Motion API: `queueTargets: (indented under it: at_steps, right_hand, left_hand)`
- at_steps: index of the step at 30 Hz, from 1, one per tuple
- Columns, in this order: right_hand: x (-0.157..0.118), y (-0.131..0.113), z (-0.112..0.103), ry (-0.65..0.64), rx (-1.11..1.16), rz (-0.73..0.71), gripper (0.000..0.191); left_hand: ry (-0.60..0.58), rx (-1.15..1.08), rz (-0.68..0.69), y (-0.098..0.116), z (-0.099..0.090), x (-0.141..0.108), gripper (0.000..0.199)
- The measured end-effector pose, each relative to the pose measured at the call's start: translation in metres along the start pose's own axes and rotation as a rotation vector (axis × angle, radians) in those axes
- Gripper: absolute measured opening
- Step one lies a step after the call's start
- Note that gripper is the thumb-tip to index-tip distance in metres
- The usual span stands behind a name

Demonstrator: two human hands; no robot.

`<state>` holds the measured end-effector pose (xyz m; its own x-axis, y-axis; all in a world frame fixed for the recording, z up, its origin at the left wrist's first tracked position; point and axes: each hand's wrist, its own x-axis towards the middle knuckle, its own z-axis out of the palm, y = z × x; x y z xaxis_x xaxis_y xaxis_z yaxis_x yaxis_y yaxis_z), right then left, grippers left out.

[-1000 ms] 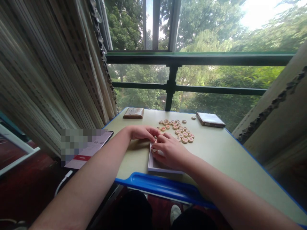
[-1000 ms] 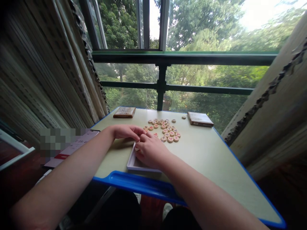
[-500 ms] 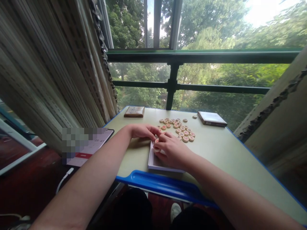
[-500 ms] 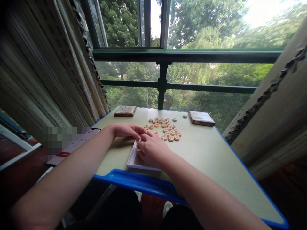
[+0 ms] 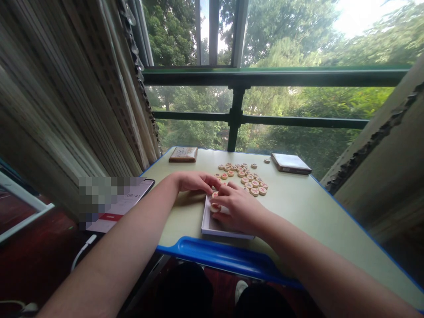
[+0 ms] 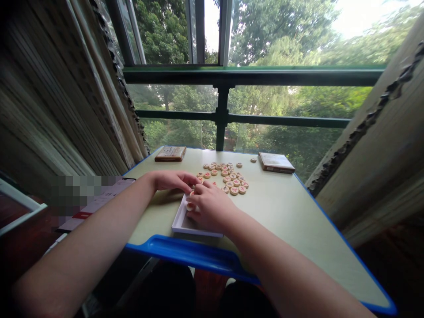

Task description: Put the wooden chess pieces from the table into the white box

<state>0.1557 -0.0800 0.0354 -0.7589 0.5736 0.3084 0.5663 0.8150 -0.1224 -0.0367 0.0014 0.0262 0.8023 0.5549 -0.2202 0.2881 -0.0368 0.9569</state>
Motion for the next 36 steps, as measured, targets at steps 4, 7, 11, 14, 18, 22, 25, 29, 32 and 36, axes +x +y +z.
queueTargets:
  at_steps: [4,7,11,14,18,22,25,29,32,36]
  right_hand:
    - [0.0004,0.0006,-0.0002,0.008,0.033,0.004,0.017]
    - [0.0009,0.0018,0.0020,0.006,0.067,-0.021,0.013]
    - [0.0007,0.0032,0.0043,0.013,0.108,-0.057,0.012]
    - [0.0002,0.0030,0.0037,0.017,0.114,-0.060,0.014]
    - [-0.0002,0.0021,0.0013,0.007,0.105,-0.069,0.015]
    - [-0.0002,0.0019,0.0008,0.004,0.098,-0.069,0.014]
    - [-0.0003,0.0022,0.0014,0.008,0.093,-0.064,0.014]
    - [-0.0006,0.0033,0.0016,0.021,0.092,-0.088,0.015]
    - [-0.0004,0.0047,0.0018,0.030,0.087,-0.099,0.014]
    - [-0.0004,0.0051,0.0030,0.037,0.088,-0.105,0.012]
  left_hand:
    - [-0.004,-0.005,0.014,0.0010,0.0007,-0.0001,0.029]
    - [-0.013,-0.017,0.021,0.0016,0.0010,0.0000,0.031]
    - [-0.014,-0.014,0.031,0.0022,0.0009,0.0000,0.033]
    - [-0.012,-0.005,0.042,0.0029,0.0013,-0.0003,0.032]
    - [-0.015,-0.003,0.024,0.0043,0.0028,-0.0005,0.029]
    - [-0.012,-0.009,0.026,0.0048,0.0032,-0.0002,0.028]
    - [-0.006,-0.012,0.025,0.0044,0.0026,-0.0003,0.028]
    - [-0.007,-0.037,0.019,0.0042,0.0024,-0.0009,0.029]
    - [0.000,-0.075,0.016,0.0034,0.0023,-0.0009,0.031]
    - [0.005,-0.088,0.019,-0.0001,0.0003,0.0007,0.031]
